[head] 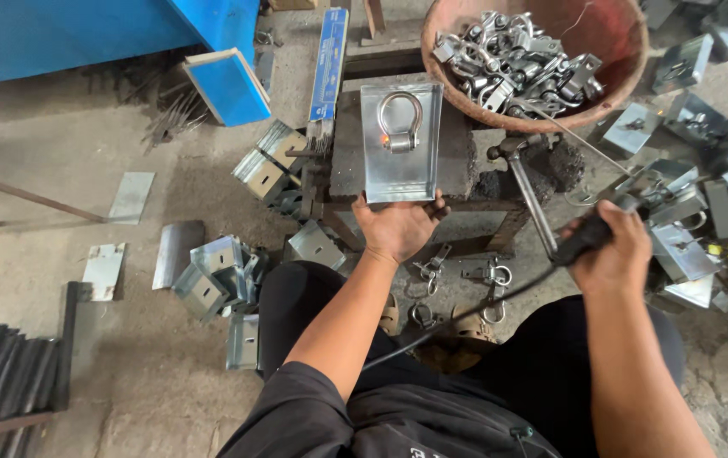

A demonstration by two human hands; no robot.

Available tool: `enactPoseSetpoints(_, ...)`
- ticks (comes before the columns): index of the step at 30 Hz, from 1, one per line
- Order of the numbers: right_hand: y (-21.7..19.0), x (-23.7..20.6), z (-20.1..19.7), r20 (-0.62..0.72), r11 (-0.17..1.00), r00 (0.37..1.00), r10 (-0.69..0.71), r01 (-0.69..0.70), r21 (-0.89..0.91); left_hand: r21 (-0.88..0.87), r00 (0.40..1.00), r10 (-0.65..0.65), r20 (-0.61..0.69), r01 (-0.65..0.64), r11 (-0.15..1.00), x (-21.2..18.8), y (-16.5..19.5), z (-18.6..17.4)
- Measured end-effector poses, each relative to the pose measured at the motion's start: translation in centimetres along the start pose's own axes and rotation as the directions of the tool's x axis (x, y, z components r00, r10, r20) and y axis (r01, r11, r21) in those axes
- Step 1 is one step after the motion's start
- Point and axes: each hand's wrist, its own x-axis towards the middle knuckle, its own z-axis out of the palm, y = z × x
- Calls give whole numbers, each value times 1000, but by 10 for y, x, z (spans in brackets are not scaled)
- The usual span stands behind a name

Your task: The person sits on the floor and uses a welding torch to attach metal rings to small metal boxes. They pick up a box, place a ring on it, weld the connection, and then set the finished item aside, repeating the process with multiple parts.

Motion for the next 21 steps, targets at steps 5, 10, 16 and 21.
enactPoseSetpoints(5, -50, -38, -97, 5, 993, 1000, 9, -10, 120, 39, 994, -59, 94, 55, 998, -18, 19, 7)
enactPoseSetpoints(10, -38, -118, -208, -444, 993, 888, 119, -100, 65, 48, 980, -159, 121, 154, 987, -47, 31, 15)
enactPoseSetpoints(16, -53, -188, -239, -700, 408, 714, 32, -648, -643, 86, 954, -283, 101, 275, 957, -82, 26, 25)
enactPoseSetpoints(21, -118, -185, -127, -227, 404, 858, -460, -25, -915, 132, 921, -380, 83, 368, 920, -102, 7, 26)
